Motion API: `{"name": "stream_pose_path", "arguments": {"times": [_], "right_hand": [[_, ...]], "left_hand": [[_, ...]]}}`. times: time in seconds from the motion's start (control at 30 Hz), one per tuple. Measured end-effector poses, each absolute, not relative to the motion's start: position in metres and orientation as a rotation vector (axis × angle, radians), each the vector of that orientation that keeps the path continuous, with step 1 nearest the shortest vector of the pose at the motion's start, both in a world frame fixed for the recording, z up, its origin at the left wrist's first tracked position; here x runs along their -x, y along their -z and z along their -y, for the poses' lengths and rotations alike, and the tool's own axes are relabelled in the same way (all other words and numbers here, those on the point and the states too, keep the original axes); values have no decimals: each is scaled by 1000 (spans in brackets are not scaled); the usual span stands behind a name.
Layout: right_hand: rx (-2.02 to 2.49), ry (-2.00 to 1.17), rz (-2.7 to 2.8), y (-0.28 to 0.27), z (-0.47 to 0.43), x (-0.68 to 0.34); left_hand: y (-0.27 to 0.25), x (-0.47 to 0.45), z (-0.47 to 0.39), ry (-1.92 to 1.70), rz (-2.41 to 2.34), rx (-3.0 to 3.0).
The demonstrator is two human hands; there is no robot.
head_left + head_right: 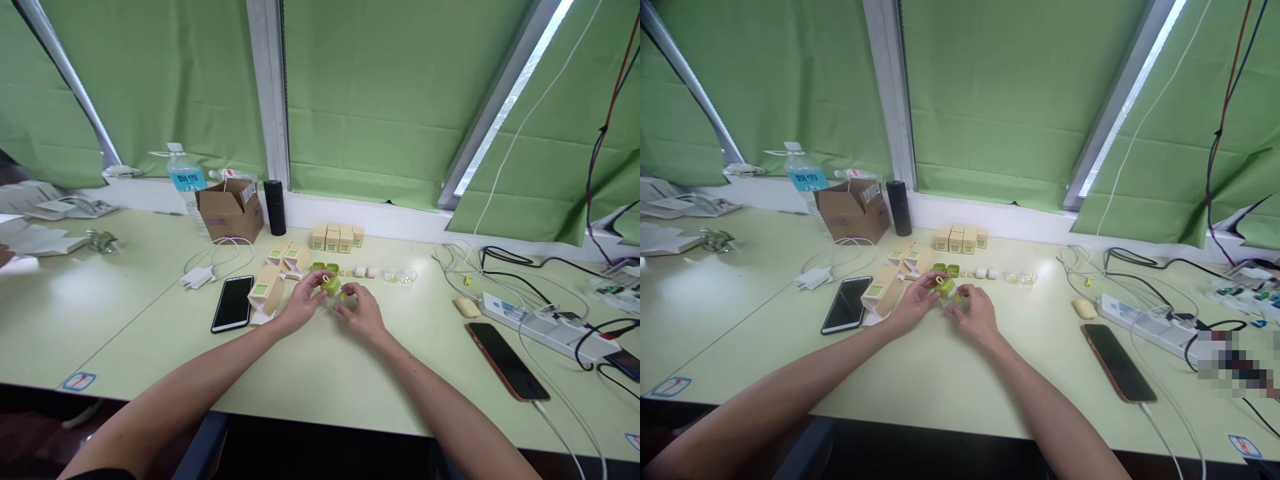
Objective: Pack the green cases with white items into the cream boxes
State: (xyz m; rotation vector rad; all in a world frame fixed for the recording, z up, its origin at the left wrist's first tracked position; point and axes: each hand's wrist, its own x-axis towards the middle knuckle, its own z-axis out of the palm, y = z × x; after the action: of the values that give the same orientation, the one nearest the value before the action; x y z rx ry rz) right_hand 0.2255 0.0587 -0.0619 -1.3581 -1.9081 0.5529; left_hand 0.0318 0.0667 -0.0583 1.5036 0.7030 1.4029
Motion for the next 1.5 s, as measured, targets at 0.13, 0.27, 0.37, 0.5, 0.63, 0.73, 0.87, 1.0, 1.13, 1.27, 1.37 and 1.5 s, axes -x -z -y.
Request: {"name": "stream_pose_path", "arguments": {"times": [0.13, 0.27, 0.37, 0.5, 0.63, 0.73, 0.87, 1.0, 1.13, 1.27, 1.37, 1.5], "right_hand": [[1362, -559, 1903, 60, -58, -225], [1367, -555, 1895, 59, -56, -225], [1368, -547, 1891, 59, -56, -224], [1362, -539, 1894, 58, -56, -225], [1353, -531, 1900, 58, -56, -225], [1350, -517, 1908, 59, -55, -225], [1351, -496, 1910, 59, -55, -225], [1371, -498, 1891, 57, -54, -224], [1433, -490, 1858, 55, -53, -224], [1456, -447, 1845, 53, -52, -224], [1462, -396, 1874, 53, -51, -224], [1428, -413, 1893, 56, -52, -223]], "left_hand": [[55, -32, -64, -1393, -724, -1538], [55, -32, -63, -1386, -748, -1579], [56, -31, -63, -1376, -773, -1599], [57, -31, -63, -1354, -795, -1623], [57, -30, -63, -1341, -790, -1652], [57, -30, -62, -1336, -794, -1651], [56, -30, -60, -1331, -780, -1634], [58, -30, -61, -1340, -736, -1636], [65, -31, -64, -1350, -850, -1640], [67, -38, -60, -1313, -1014, -1625], [65, -46, -53, -1265, -1051, -1633], [65, -51, -50, -1309, -1004, -1571]]}}
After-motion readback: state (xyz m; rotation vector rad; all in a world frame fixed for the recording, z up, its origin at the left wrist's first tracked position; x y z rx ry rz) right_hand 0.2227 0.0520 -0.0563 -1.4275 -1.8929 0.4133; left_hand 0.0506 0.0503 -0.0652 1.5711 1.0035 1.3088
